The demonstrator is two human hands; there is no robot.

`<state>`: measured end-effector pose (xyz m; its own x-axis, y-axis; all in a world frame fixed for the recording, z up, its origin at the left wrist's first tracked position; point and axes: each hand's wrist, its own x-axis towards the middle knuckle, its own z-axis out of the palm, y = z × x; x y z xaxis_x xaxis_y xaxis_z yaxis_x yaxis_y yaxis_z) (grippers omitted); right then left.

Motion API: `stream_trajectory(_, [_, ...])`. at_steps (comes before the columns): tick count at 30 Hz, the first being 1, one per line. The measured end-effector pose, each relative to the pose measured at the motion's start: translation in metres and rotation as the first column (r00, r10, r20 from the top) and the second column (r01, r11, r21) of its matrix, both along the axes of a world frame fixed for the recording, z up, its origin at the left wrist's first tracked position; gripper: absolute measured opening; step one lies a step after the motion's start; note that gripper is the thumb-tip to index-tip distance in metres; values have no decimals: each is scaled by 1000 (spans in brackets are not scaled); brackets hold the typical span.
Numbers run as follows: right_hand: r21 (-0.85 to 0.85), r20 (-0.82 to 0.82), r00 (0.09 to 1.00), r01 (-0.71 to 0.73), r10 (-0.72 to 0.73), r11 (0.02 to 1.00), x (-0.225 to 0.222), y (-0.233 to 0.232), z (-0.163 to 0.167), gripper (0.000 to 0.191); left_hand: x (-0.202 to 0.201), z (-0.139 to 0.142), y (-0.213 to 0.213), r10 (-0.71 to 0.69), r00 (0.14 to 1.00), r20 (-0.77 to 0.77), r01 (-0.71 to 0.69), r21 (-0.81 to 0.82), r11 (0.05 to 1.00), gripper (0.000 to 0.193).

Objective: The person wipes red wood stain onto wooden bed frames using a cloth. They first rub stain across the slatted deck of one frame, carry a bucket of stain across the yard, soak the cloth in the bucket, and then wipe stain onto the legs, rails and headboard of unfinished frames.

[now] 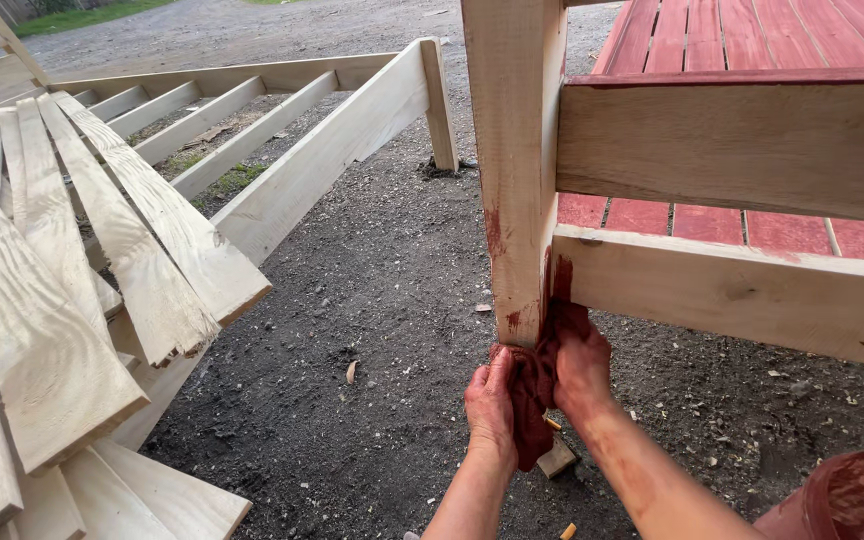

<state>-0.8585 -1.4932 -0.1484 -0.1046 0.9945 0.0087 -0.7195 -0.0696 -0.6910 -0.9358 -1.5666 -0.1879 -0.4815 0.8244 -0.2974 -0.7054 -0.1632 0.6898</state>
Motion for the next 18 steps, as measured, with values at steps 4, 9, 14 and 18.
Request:
stream_trajectory(4, [-200, -85, 994, -79, 63, 977, 2, 23, 18, 20, 4, 12, 3, 18, 1000, 0, -18, 73, 997, 24])
stream_trajectory(9, [137, -48, 978, 210, -205, 968, -9, 9, 26, 28, 0, 15, -1, 38, 985, -169, -52, -80, 995, 31])
stream_trajectory(14, [-39, 216, 965, 161, -149, 986, -14, -33, 5, 27, -7, -16, -4, -35, 994, -106, 24, -108, 994, 22])
stream_trajectory(18, [-244, 422, 906, 139, -24, 960, -4, -32, -23, 26, -1, -63, -1, -45, 996, 74, 46, -14, 999, 18])
